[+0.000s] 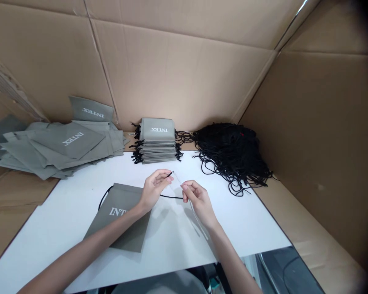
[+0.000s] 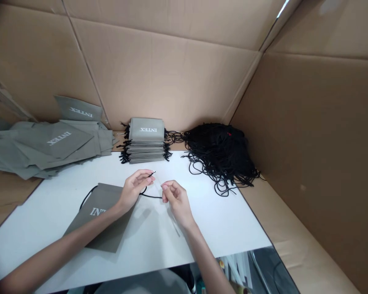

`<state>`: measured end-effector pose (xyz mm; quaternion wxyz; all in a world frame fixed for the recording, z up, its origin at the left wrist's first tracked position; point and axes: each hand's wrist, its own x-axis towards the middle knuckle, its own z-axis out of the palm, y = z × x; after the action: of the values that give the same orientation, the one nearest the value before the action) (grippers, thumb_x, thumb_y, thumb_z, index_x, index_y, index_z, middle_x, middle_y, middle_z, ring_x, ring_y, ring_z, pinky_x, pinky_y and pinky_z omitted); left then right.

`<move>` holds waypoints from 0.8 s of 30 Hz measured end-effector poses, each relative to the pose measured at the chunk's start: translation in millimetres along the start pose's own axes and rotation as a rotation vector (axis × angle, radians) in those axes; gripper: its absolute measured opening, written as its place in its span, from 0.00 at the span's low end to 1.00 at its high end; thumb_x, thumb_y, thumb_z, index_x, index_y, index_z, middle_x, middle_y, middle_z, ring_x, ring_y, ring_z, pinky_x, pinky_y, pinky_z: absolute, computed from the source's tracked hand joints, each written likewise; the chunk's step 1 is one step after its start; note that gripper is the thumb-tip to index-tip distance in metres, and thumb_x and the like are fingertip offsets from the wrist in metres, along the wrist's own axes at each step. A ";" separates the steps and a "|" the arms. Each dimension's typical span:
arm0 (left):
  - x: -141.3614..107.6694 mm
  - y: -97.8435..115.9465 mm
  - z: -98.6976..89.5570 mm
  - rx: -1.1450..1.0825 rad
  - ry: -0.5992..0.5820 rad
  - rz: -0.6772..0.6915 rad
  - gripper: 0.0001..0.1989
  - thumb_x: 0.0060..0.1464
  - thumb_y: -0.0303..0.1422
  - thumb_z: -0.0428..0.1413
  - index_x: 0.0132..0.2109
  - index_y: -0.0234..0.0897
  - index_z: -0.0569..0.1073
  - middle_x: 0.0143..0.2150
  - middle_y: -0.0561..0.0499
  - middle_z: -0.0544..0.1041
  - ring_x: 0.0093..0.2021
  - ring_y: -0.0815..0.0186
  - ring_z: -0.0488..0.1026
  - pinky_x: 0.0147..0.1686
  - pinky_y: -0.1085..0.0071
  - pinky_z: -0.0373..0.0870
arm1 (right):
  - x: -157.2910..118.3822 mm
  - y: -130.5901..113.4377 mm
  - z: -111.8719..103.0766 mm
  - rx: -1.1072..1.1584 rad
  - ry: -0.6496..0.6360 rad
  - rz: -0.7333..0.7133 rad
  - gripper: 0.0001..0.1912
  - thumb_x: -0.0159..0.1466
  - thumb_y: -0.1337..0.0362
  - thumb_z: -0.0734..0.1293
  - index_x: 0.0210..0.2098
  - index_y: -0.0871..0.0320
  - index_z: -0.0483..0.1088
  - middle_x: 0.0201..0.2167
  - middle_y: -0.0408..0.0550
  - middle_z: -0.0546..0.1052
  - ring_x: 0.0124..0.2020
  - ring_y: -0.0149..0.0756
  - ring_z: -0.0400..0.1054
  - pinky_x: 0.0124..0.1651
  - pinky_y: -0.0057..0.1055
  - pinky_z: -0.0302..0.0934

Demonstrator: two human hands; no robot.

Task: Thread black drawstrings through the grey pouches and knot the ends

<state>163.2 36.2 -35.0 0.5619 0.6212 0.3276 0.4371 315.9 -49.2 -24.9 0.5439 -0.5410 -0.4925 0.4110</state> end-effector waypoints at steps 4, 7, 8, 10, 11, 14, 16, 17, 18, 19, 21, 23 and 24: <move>0.4 9.8 -2.3 -0.066 0.045 -0.029 0.11 0.54 0.38 0.62 0.40 0.34 0.75 0.37 0.46 0.81 0.40 0.61 0.79 0.45 0.67 0.73 | -1.9 5.7 7.6 0.097 0.104 0.041 0.15 0.66 0.52 0.66 0.34 0.58 0.68 0.20 0.39 0.67 0.23 0.30 0.59 0.30 0.28 0.55; 1.5 11.4 -2.3 -0.092 0.070 -0.040 0.11 0.52 0.37 0.63 0.37 0.34 0.76 0.35 0.47 0.81 0.38 0.61 0.79 0.44 0.68 0.73 | -2.6 8.8 10.4 0.114 0.154 0.055 0.15 0.65 0.52 0.67 0.34 0.58 0.68 0.20 0.39 0.67 0.23 0.30 0.59 0.30 0.28 0.53; 1.8 11.2 -2.1 -0.098 0.079 -0.042 0.10 0.52 0.37 0.64 0.37 0.34 0.76 0.35 0.47 0.81 0.38 0.62 0.79 0.43 0.68 0.73 | -2.8 9.4 11.0 0.121 0.156 0.060 0.15 0.65 0.52 0.67 0.34 0.58 0.68 0.19 0.39 0.67 0.23 0.30 0.59 0.30 0.28 0.53; 2.4 10.1 -1.7 -0.104 0.101 -0.046 0.10 0.51 0.37 0.64 0.37 0.34 0.77 0.35 0.47 0.81 0.38 0.62 0.79 0.43 0.69 0.73 | -3.2 9.9 12.0 0.140 0.143 0.077 0.15 0.65 0.52 0.67 0.34 0.58 0.69 0.19 0.39 0.67 0.23 0.29 0.59 0.30 0.28 0.53; 2.6 9.4 -1.6 -0.107 0.111 -0.048 0.10 0.51 0.36 0.64 0.37 0.35 0.77 0.35 0.48 0.81 0.38 0.63 0.79 0.43 0.69 0.72 | -3.3 10.0 12.4 0.158 0.129 0.092 0.15 0.65 0.52 0.67 0.34 0.58 0.69 0.19 0.39 0.67 0.23 0.29 0.58 0.31 0.28 0.53; 3.0 7.6 -1.4 -0.116 0.136 -0.054 0.10 0.50 0.35 0.65 0.37 0.35 0.77 0.36 0.48 0.81 0.39 0.63 0.78 0.44 0.70 0.72 | -3.6 10.0 13.1 0.244 0.072 0.161 0.15 0.65 0.51 0.67 0.34 0.58 0.69 0.18 0.38 0.66 0.22 0.28 0.57 0.31 0.28 0.52; 2.9 7.1 -1.1 -0.126 0.140 -0.058 0.10 0.49 0.35 0.66 0.37 0.35 0.77 0.37 0.48 0.81 0.40 0.63 0.78 0.44 0.70 0.72 | -3.8 10.2 13.6 0.307 0.044 0.211 0.16 0.64 0.51 0.68 0.34 0.58 0.69 0.18 0.38 0.66 0.22 0.28 0.56 0.30 0.28 0.51; 2.7 7.1 -0.8 -0.133 0.139 -0.060 0.10 0.49 0.35 0.66 0.38 0.35 0.77 0.37 0.48 0.81 0.40 0.63 0.78 0.45 0.69 0.72 | -3.9 10.4 13.9 0.334 0.041 0.233 0.16 0.64 0.51 0.68 0.34 0.58 0.69 0.18 0.37 0.65 0.22 0.27 0.56 0.29 0.27 0.50; 2.5 7.2 -0.5 -0.141 0.135 -0.064 0.10 0.50 0.35 0.65 0.38 0.35 0.77 0.37 0.48 0.81 0.41 0.62 0.79 0.45 0.69 0.73 | -4.0 10.6 14.2 0.359 0.042 0.252 0.16 0.63 0.50 0.69 0.34 0.58 0.69 0.18 0.37 0.65 0.22 0.27 0.56 0.29 0.27 0.49; 2.2 7.4 -0.2 -0.149 0.131 -0.067 0.10 0.50 0.36 0.65 0.38 0.35 0.77 0.38 0.47 0.81 0.41 0.62 0.79 0.45 0.69 0.73 | -4.2 10.9 14.6 0.385 0.045 0.269 0.16 0.62 0.50 0.70 0.34 0.58 0.69 0.18 0.37 0.64 0.21 0.26 0.55 0.28 0.27 0.49; 1.6 7.6 0.5 -0.165 0.128 -0.073 0.11 0.51 0.36 0.65 0.39 0.35 0.77 0.38 0.47 0.81 0.42 0.61 0.79 0.46 0.68 0.73 | -4.6 11.3 15.4 0.442 0.047 0.299 0.17 0.61 0.50 0.71 0.33 0.58 0.69 0.18 0.36 0.63 0.21 0.26 0.54 0.27 0.26 0.48; 0.9 7.5 0.8 -0.176 0.126 -0.075 0.11 0.51 0.36 0.65 0.39 0.35 0.76 0.39 0.47 0.81 0.43 0.61 0.79 0.47 0.68 0.73 | -5.2 11.4 16.4 0.502 0.045 0.323 0.17 0.60 0.50 0.72 0.33 0.58 0.70 0.18 0.36 0.62 0.21 0.25 0.53 0.27 0.25 0.48; 0.5 7.4 1.0 -0.179 0.125 -0.076 0.11 0.51 0.36 0.65 0.39 0.35 0.76 0.38 0.47 0.81 0.43 0.61 0.79 0.47 0.68 0.73 | -5.5 11.2 16.9 0.531 0.044 0.333 0.17 0.60 0.51 0.73 0.33 0.58 0.70 0.18 0.36 0.62 0.21 0.25 0.53 0.27 0.25 0.48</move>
<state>163.6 35.1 -27.6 0.6097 0.5273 0.3449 0.4808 299.4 -50.7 -37.7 0.6018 -0.4623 -0.2606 0.5968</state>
